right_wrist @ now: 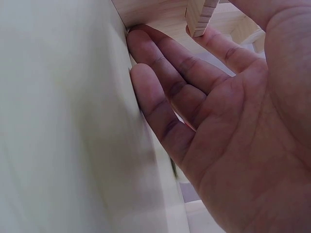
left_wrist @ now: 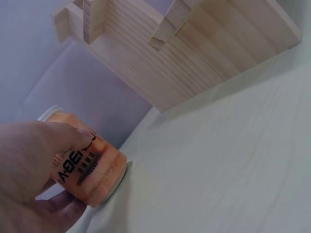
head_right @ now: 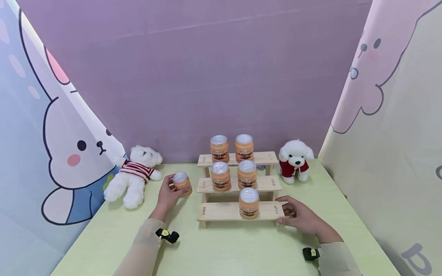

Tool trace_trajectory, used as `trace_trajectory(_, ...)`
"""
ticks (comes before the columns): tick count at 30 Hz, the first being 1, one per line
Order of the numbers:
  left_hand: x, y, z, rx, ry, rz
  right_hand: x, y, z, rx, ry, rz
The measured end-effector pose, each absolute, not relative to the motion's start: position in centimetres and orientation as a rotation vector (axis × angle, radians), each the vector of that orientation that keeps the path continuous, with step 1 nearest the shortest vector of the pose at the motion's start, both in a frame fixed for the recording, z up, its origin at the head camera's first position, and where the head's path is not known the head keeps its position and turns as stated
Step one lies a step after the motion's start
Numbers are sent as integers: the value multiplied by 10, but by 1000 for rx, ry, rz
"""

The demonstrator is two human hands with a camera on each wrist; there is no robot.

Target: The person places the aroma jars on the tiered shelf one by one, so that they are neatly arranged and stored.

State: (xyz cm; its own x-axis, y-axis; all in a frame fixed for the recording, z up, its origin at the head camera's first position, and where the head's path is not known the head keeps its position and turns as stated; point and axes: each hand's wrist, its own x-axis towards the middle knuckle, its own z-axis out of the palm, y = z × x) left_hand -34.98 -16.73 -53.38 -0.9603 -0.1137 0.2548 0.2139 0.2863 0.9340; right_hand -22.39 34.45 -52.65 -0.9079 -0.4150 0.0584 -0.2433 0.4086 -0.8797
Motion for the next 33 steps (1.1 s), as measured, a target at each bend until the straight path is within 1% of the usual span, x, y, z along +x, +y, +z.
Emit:
trace_trajectory(19, -337, -169, -519, -111, -2282, -1685, -221, 343, -524, -567, 2474, -1523)
trace_trajectory(33, -327, -165, -499, -197, -2272, -1686, -223, 341, -521, -570, 2468, -1518)
